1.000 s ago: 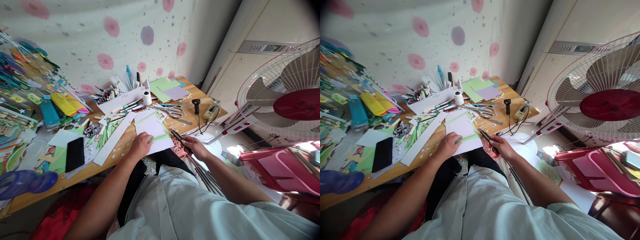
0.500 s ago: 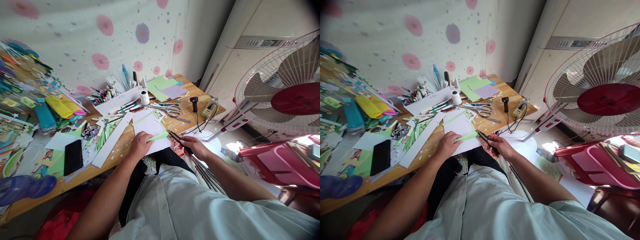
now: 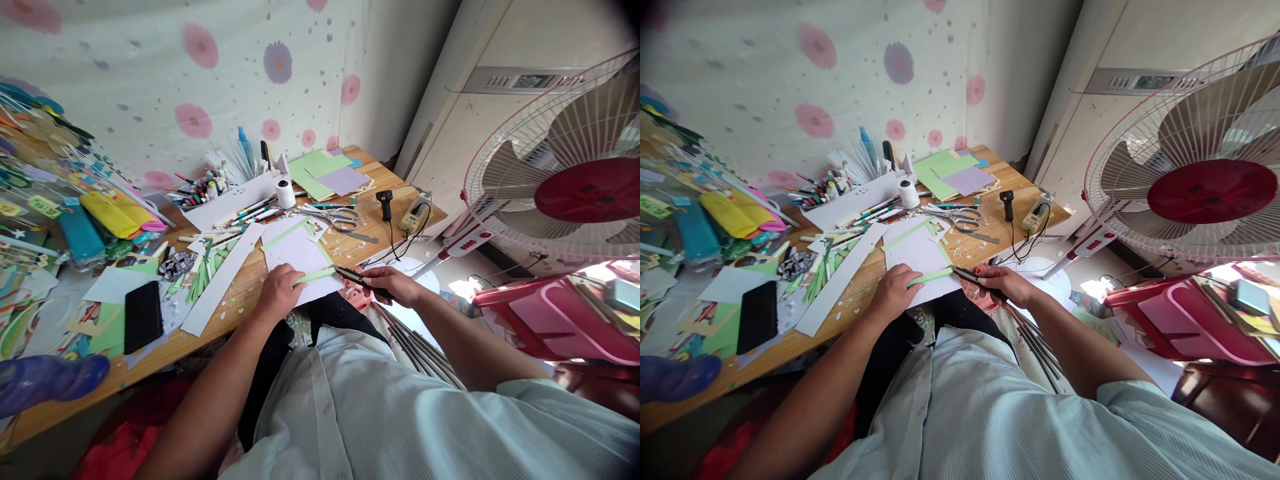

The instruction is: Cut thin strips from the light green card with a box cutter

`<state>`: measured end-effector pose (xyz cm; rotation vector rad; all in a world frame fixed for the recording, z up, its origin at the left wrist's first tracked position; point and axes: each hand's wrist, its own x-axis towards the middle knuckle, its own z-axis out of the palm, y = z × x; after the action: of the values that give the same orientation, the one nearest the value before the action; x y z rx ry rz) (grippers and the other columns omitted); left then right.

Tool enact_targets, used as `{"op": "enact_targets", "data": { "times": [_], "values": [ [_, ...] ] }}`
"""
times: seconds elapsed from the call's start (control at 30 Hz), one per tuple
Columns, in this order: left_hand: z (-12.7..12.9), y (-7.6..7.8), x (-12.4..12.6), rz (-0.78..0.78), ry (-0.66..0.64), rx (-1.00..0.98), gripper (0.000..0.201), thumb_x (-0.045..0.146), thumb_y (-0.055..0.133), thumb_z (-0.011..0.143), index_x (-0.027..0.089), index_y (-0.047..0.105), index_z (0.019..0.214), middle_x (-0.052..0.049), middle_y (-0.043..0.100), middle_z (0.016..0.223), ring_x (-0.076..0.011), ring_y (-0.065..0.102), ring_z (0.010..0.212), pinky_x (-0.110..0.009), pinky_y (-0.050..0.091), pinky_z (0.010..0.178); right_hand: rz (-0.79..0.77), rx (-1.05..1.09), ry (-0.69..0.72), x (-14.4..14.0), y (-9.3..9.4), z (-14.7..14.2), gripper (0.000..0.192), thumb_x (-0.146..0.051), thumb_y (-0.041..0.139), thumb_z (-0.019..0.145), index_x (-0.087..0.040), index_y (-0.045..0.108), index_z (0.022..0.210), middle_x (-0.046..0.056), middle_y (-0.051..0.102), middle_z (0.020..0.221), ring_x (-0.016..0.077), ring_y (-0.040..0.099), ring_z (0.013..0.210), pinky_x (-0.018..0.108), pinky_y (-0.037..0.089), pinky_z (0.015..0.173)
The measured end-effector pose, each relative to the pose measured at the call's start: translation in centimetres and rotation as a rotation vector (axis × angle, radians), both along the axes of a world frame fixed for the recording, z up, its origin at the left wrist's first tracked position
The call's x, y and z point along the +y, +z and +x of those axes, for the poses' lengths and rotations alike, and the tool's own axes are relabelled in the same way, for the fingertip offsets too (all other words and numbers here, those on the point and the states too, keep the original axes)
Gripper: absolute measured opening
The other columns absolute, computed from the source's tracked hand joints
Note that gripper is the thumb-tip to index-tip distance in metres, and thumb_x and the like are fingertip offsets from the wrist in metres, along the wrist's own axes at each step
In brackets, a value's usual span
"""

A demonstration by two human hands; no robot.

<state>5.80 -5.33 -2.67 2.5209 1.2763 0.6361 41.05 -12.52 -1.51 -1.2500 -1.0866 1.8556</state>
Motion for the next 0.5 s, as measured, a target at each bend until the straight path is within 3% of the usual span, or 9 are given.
{"op": "enact_targets", "data": {
  "times": [0.3,0.5],
  "values": [
    [-0.2,-0.4,0.3,-0.001,-0.084,-0.03,0.03,0.025,0.076,0.099,0.032,0.083,0.127,-0.005,0.069,0.103,-0.0233,0.066,0.099,-0.037,0.054,0.09,-0.045,-0.017,0.089,1.2,-0.4,1.2,0.039,-0.046,0.086,0.085,-0.013,0.081,0.105,0.004,0.072,0.074,0.0088,0.049,0.044,0.021,0.027,0.037],
    [0.5,-0.9,0.1,0.062,-0.137,-0.035,0.024,0.024,0.068,0.105,0.034,0.087,0.117,-0.005,0.066,0.098,-0.0215,0.061,0.093,-0.035,0.049,0.084,-0.072,0.034,0.116,2.2,-1.2,2.1,0.062,-0.042,0.084,0.088,-0.016,0.072,0.143,0.001,0.071,0.072,0.0091,0.05,0.043,0.02,0.025,0.037]
  ]
}}
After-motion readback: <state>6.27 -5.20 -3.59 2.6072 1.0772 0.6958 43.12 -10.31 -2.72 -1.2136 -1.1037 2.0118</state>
